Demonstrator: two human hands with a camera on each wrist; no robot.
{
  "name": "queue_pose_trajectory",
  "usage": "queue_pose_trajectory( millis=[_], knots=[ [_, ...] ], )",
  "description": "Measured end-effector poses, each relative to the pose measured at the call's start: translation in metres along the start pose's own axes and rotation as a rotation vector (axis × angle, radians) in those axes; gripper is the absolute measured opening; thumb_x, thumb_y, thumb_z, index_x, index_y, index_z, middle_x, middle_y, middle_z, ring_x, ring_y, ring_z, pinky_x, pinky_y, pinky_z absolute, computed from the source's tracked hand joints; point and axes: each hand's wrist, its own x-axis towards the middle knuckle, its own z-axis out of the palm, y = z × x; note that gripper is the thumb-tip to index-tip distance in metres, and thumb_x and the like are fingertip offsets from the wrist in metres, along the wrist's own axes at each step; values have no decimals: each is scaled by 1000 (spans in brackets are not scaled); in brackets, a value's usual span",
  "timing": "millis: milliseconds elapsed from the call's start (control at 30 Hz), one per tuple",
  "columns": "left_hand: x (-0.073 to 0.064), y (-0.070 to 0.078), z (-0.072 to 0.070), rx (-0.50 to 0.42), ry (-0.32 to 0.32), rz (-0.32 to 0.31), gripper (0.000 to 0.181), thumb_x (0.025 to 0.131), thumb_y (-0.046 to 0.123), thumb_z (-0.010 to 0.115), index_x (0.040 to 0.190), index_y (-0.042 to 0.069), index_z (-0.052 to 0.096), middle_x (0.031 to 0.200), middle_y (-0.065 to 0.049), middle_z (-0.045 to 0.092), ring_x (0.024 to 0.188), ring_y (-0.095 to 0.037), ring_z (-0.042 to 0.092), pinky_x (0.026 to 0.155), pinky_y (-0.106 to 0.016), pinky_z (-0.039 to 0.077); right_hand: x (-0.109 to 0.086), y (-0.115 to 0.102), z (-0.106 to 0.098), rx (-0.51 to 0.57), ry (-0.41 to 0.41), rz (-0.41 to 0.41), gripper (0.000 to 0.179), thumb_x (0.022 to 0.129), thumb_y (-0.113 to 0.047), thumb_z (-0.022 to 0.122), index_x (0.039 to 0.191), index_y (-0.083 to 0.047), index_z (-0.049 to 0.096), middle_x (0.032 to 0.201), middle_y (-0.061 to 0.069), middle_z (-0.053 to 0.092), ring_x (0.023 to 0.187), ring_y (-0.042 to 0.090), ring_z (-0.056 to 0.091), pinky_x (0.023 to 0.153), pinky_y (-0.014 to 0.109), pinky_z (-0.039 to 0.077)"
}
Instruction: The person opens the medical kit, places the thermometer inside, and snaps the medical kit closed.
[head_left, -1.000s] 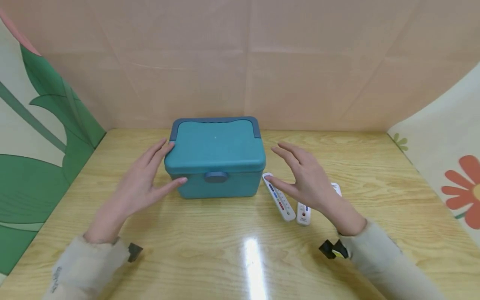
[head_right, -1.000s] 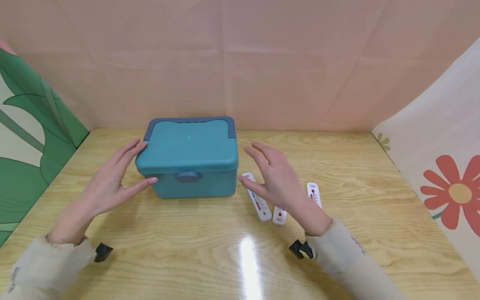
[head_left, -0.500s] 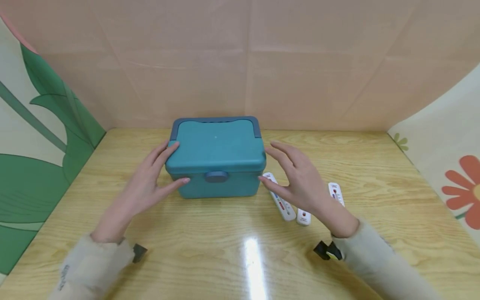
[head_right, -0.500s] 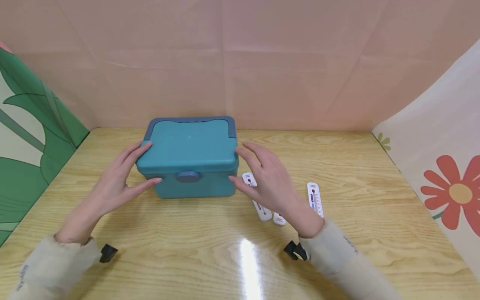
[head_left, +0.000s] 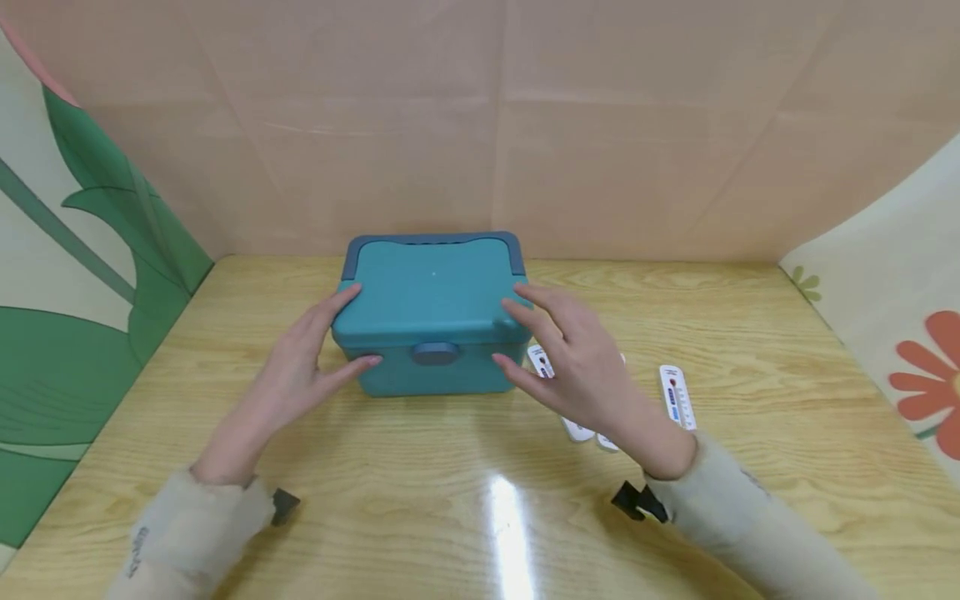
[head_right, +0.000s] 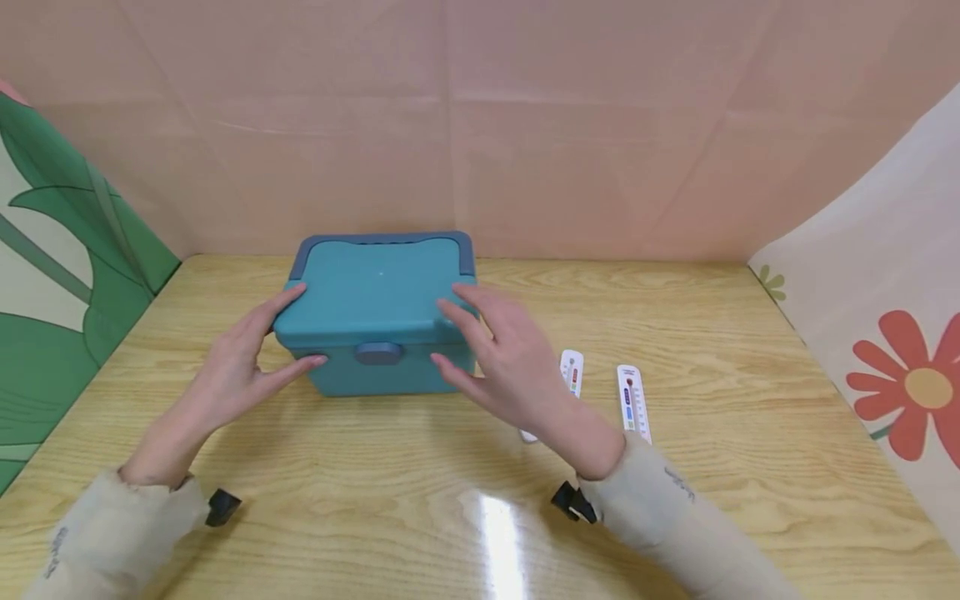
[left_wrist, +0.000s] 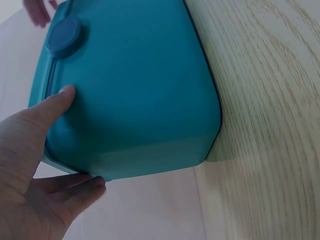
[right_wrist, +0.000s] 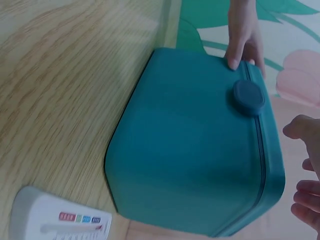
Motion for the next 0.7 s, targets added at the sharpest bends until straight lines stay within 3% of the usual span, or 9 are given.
queue_pose_trajectory(
  millis=[267,500,700],
  knots=[
    [1,-1,3,-90,3,-16,89,81,20,78,152,23,25,148,-21,37,128,-41,46,91,-53,53,9,-7,10,-10,-10,-101,48,77,-20,77,118,-1,62,114,17,62,99,32,62,83,42,56],
    [1,-1,4,-102,-4,-44,89,81,18,78,152,22,24,149,-21,36,129,-42,44,88,-54,54,14,-15,20,-94,-46,-198,43,80,-25,77,116,-4,66,106,11,63,91,24,62,76,33,56],
    [0,-1,4,-115,-5,-52,89,81,18,78,152,22,25,150,-21,36,129,-43,45,88,-55,54,15,-19,27,-176,-79,-271,48,77,-29,81,116,-6,67,105,8,63,93,22,61,80,32,55]
  ],
)
